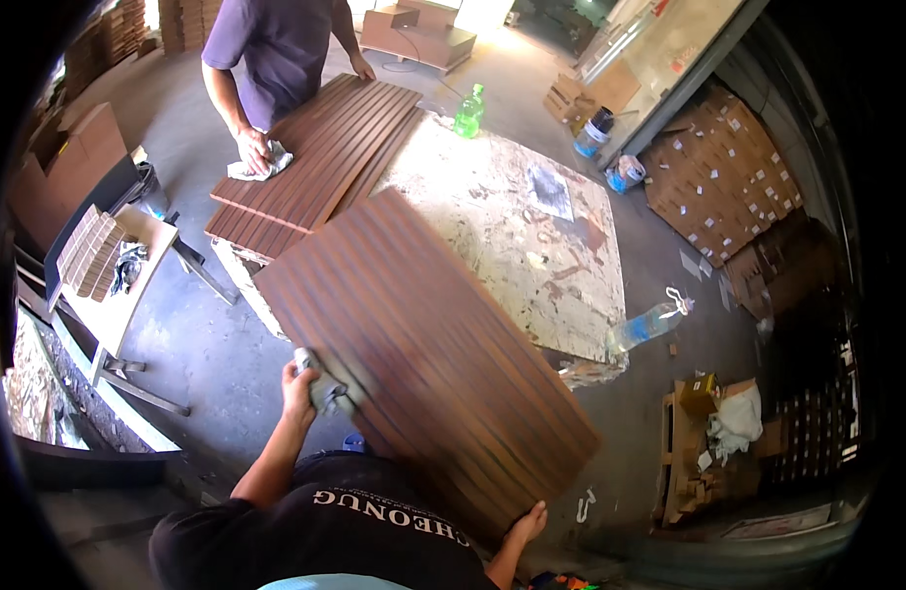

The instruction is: The person wipes down wooden slat panels using a cloth, moving it along the surfaces and grooves. The person also applies liquid from a plastic bottle to the cloth while handling the panels.

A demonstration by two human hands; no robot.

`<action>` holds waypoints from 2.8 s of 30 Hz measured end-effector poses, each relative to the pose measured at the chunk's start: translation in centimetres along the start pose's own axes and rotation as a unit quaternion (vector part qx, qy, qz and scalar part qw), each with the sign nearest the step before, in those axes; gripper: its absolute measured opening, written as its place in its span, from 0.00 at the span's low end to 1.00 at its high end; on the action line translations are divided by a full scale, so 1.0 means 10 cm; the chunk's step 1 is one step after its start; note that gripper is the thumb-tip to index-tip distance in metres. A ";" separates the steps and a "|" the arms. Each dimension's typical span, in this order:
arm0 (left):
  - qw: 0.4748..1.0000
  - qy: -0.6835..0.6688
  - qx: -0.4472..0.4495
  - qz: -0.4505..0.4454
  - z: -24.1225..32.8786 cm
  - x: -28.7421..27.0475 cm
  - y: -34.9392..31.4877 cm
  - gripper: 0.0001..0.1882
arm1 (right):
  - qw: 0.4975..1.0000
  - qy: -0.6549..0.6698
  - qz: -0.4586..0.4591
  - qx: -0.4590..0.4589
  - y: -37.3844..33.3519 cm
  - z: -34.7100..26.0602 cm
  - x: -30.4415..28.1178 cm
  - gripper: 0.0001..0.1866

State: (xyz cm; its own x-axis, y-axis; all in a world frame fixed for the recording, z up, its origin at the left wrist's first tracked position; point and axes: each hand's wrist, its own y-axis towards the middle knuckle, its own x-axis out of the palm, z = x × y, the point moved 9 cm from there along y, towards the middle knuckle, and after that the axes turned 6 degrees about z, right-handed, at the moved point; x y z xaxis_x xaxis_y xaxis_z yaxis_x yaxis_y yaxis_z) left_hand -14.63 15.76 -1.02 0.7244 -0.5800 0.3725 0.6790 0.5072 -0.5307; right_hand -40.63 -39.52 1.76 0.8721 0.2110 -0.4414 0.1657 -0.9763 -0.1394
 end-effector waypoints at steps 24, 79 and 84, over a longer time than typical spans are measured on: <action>0.972 -0.188 -0.070 0.123 -0.93 -0.20 -0.75 0.21 | 0.785 -0.165 -0.463 -0.377 0.50 -3.17 5.10 0.30; 0.564 0.669 0.483 0.035 -0.02 3.76 0.96 0.32 | 0.595 0.051 -0.399 -0.696 0.10 -4.71 8.10 0.11; 0.574 0.660 0.483 0.034 -0.02 3.84 0.96 0.31 | 0.838 -0.093 -0.221 -0.491 3.92 -4.72 7.29 0.17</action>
State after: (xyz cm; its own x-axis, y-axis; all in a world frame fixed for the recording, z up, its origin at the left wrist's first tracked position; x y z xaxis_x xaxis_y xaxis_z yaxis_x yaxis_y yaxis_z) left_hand 19.67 -1.82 8.06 0.4653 -0.1914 -0.8642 0.8652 0.3046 0.3983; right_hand 51.14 -64.69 5.98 0.5551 0.4767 -0.6816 0.8311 -0.3508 0.4315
